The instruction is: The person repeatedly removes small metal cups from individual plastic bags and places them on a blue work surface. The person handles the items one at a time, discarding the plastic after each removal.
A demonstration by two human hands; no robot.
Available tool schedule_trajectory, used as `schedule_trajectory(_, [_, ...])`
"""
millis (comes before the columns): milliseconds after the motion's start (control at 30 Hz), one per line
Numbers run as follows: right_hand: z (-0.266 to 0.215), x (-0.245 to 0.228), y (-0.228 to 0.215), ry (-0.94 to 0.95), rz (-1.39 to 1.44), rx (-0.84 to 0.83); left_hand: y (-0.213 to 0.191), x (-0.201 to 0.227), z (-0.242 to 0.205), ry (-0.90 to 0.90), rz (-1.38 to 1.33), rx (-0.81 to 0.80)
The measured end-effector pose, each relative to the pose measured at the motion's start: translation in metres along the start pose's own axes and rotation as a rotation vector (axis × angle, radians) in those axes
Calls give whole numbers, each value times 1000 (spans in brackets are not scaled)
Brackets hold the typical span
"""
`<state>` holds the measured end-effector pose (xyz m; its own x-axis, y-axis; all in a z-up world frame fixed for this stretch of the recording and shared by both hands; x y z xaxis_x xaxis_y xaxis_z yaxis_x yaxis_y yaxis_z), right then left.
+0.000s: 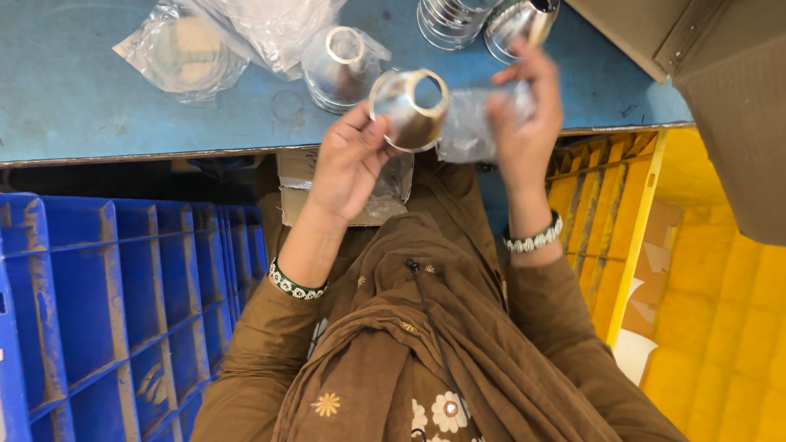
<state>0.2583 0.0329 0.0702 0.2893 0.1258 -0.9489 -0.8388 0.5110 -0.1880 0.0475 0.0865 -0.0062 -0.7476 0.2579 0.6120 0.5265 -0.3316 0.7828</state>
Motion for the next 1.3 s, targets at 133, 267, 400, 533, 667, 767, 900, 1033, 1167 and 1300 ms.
schedule_trajectory(133, [-40,-31,28,-109,-201,-217,18,-18,-9,-9,195,-217])
schedule_trajectory(267, [-45,-14,22,-127,-260,-195,43,-15,-12,-21,210,-320])
schedule_trajectory(400, [-11,31,-41,-138,-256,200,47,25,-12,52,448,-374])
schedule_trajectory(533, [56,66,-83,-40,-190,222,23,75,-16,134,496,-221])
schedule_trajectory(667, [91,73,-81,-27,-553,210,5,94,-34,154,557,-135])
schedule_trajectory(767, [97,63,-70,-60,-512,158,-7,94,-38,141,565,-88])
schedule_trajectory(900, [81,42,-53,-151,-595,102,-15,96,-36,154,561,-33])
schedule_trajectory(1033, [56,2,-47,-345,-627,150,1,119,-31,398,920,-3])
schedule_trajectory(1167, [38,7,-68,-110,-52,191,37,130,-19,717,1476,-124])
schedule_trajectory(1300, [-6,9,-18,-53,-51,92,38,109,10,823,1692,-153])
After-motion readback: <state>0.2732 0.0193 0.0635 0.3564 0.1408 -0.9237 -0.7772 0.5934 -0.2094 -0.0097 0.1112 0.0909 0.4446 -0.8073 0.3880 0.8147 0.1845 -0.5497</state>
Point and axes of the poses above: each hand's wrist, its own z-axis towards the middle knuckle, its own y-axis out of the palm, x = y × z, the point moved 10 cm from there along z, towards the middle knuckle, and after that the axes turned 14 degrees about y, right-handed, at the moved point
